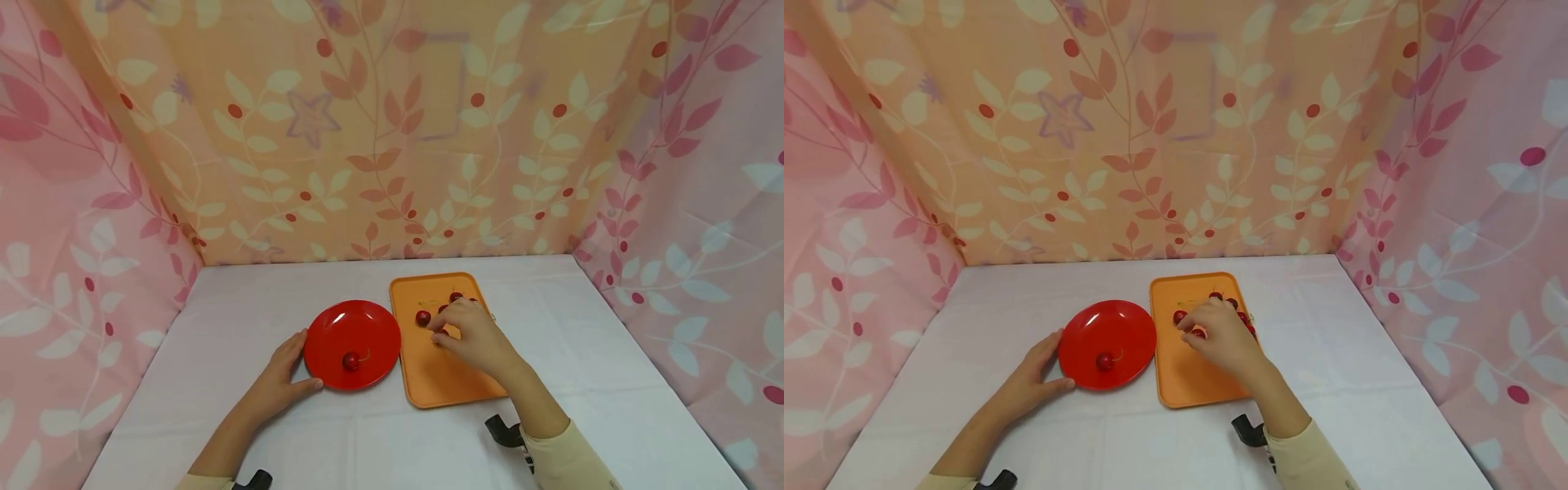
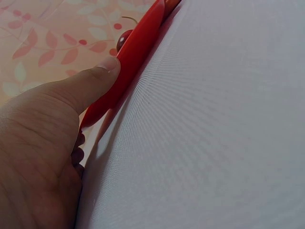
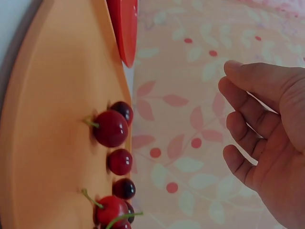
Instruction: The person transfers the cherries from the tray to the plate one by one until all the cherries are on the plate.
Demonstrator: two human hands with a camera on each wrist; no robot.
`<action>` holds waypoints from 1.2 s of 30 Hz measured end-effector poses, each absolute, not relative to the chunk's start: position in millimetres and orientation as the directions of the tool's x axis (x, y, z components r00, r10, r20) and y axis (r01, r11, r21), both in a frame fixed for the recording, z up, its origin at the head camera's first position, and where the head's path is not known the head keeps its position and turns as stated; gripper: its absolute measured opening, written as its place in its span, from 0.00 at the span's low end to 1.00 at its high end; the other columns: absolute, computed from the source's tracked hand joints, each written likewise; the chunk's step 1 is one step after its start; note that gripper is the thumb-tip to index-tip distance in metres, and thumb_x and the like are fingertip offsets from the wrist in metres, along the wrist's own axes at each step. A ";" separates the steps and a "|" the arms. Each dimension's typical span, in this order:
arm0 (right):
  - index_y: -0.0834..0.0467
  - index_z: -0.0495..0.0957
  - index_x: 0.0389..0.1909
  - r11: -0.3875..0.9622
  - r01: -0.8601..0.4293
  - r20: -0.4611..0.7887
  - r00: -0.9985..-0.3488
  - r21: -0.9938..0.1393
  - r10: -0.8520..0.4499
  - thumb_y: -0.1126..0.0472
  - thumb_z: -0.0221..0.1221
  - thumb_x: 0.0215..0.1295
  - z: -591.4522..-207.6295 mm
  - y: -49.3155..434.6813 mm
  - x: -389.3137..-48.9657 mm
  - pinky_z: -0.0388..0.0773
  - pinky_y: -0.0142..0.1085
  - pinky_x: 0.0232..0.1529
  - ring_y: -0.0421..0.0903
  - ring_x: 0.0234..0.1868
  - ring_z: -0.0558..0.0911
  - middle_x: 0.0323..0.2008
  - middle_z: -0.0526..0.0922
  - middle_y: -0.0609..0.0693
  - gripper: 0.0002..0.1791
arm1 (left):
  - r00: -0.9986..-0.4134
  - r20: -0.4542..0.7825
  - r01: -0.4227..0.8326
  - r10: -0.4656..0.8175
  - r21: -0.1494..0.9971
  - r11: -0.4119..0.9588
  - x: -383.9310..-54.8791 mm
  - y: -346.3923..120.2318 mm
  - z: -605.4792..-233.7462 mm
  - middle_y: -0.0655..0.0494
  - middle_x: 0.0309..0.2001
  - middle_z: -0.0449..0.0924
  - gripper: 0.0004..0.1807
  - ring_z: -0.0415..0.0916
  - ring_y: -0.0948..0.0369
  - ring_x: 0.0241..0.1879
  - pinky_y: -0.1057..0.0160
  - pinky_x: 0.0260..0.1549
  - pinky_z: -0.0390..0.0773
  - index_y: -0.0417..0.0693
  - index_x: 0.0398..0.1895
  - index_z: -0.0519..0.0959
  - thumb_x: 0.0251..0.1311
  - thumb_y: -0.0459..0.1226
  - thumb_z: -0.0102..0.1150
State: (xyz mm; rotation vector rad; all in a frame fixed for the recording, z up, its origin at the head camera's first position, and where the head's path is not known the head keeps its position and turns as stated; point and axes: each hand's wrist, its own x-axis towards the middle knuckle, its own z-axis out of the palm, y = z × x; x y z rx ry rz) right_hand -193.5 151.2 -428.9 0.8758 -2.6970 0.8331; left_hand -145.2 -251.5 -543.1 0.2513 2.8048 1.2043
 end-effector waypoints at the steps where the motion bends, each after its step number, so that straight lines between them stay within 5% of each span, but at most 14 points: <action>1: 0.43 0.87 0.37 0.664 -0.596 0.339 -0.803 -0.451 -0.490 0.60 0.76 0.57 -428.7 154.5 -195.2 0.76 0.41 0.49 0.40 0.44 0.75 0.34 0.84 0.33 0.11 | -0.983 -0.008 0.119 0.181 0.726 0.677 -145.3 -251.8 -543.0 0.51 0.82 0.48 0.62 0.45 0.45 0.80 0.33 0.67 0.67 0.60 0.84 0.47 0.51 0.60 0.74; 24: 0.43 0.87 0.41 0.661 -0.535 0.131 -0.819 -0.526 -0.558 0.61 0.72 0.62 -440.0 217.8 -228.7 0.81 0.46 0.46 0.49 0.44 0.77 0.40 0.88 0.41 0.10 | -0.980 0.031 0.155 0.197 0.742 0.652 -143.0 -253.2 -542.1 0.49 0.82 0.49 0.61 0.45 0.44 0.80 0.32 0.69 0.62 0.56 0.84 0.49 0.53 0.60 0.73; 36: 0.51 0.89 0.42 0.674 -0.429 -0.002 -0.843 -0.601 -0.538 0.62 0.71 0.62 -445.8 239.3 -232.6 0.82 0.45 0.45 0.54 0.46 0.77 0.41 0.84 0.43 0.08 | -0.981 0.011 0.136 0.191 0.744 0.654 -142.4 -251.5 -539.0 0.49 0.82 0.49 0.61 0.44 0.45 0.80 0.32 0.69 0.62 0.56 0.84 0.48 0.53 0.59 0.74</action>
